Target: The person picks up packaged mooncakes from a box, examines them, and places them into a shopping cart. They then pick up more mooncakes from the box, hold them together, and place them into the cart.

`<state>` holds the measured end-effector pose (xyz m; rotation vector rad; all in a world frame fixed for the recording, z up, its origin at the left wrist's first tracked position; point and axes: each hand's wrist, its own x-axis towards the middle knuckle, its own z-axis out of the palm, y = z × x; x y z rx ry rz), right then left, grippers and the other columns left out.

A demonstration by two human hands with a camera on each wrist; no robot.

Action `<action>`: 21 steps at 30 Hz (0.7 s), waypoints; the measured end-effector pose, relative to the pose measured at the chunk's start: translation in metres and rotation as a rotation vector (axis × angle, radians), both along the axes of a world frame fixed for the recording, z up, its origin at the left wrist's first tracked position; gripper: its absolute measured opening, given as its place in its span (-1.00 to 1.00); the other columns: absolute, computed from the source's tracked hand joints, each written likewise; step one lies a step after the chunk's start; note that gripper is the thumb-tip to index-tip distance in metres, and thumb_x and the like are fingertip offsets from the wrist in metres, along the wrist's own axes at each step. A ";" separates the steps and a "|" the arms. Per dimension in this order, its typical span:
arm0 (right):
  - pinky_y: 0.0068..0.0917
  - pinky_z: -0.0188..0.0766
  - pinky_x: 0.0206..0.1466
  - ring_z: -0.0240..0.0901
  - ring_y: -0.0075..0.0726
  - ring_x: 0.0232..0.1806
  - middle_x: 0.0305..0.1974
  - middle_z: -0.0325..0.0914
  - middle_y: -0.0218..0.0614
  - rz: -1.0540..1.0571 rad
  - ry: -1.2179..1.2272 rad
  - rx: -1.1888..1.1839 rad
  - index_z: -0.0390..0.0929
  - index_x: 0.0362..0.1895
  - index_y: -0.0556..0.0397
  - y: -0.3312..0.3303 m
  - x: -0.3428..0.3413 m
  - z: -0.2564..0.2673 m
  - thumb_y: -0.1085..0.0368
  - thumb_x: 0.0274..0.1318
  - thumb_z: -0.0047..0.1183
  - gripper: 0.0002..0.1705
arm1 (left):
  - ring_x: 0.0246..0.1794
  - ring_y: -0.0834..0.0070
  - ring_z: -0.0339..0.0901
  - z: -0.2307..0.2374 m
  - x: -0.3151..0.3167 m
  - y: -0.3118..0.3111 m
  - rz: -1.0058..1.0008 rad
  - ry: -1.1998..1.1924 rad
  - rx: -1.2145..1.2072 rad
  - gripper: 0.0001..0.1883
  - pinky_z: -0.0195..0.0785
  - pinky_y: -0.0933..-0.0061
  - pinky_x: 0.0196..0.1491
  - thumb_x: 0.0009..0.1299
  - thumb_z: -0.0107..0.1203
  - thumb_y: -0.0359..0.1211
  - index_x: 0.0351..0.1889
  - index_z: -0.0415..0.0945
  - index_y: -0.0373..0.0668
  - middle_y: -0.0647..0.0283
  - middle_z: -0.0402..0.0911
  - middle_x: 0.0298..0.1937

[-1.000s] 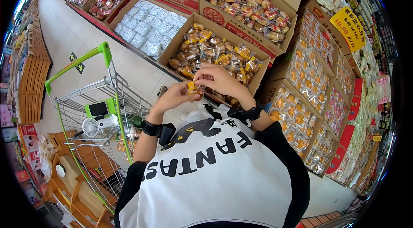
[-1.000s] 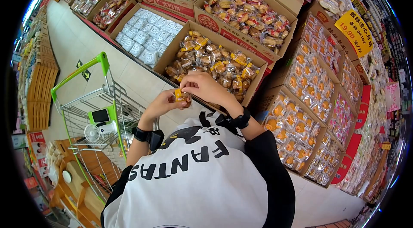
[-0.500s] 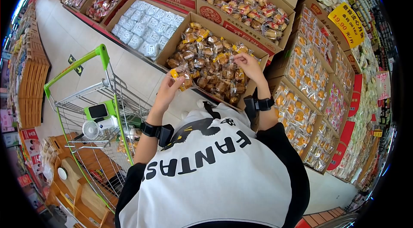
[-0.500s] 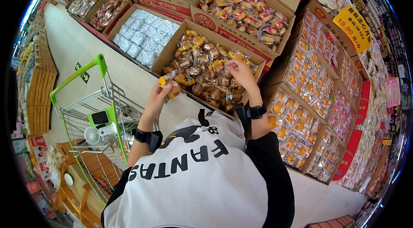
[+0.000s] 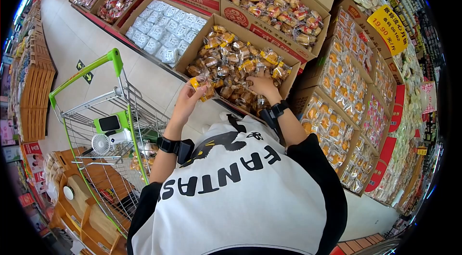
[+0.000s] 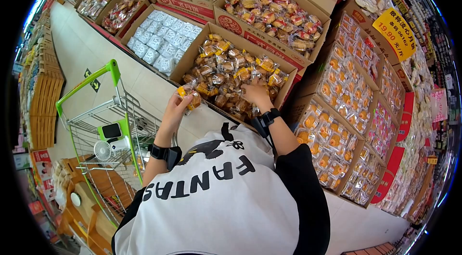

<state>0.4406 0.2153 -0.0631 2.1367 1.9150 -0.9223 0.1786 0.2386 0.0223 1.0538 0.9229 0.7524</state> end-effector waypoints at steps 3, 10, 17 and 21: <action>-0.08 0.23 -0.02 0.00 0.41 0.05 0.11 0.01 0.11 -0.022 -0.084 0.089 0.36 -0.12 -0.22 0.000 -0.005 -0.001 0.12 -0.13 0.02 -0.61 | -0.19 0.69 0.36 -0.009 -0.005 0.001 -0.019 0.106 0.027 -0.64 0.17 0.65 -0.13 0.26 0.00 -0.31 -0.01 0.29 -0.24 0.35 0.47 -0.18; -0.10 0.30 -0.20 0.28 0.11 -0.17 -0.12 0.21 -0.02 -0.212 0.008 0.291 0.34 -0.33 0.07 0.001 -0.002 -0.001 0.14 -0.22 0.10 -0.63 | -0.20 0.69 0.36 0.003 -0.004 0.000 -0.043 0.100 0.012 -0.64 0.17 0.66 -0.14 0.26 0.00 -0.29 -0.03 0.31 -0.24 0.36 0.47 -0.19; -0.22 0.33 -0.28 0.35 -0.06 -0.35 -0.31 0.30 -0.07 -0.338 0.175 0.285 0.27 -0.41 0.12 0.002 0.028 -0.006 0.23 -0.28 0.13 -0.64 | -0.19 0.65 0.38 -0.009 -0.007 0.001 -0.039 0.089 0.045 -0.68 0.21 0.63 -0.13 0.25 -0.01 -0.31 -0.08 0.33 -0.26 0.33 0.47 -0.20; -0.47 0.36 -0.43 0.31 -0.38 -0.42 -0.29 0.30 -0.19 -0.593 0.690 0.360 0.20 -0.27 0.10 -0.005 0.021 0.026 0.38 -0.16 0.03 -0.67 | -0.22 0.71 0.36 -0.004 -0.008 0.000 -0.061 0.071 0.011 -0.70 0.17 0.68 -0.14 0.24 0.02 -0.32 -0.10 0.37 -0.23 0.35 0.49 -0.22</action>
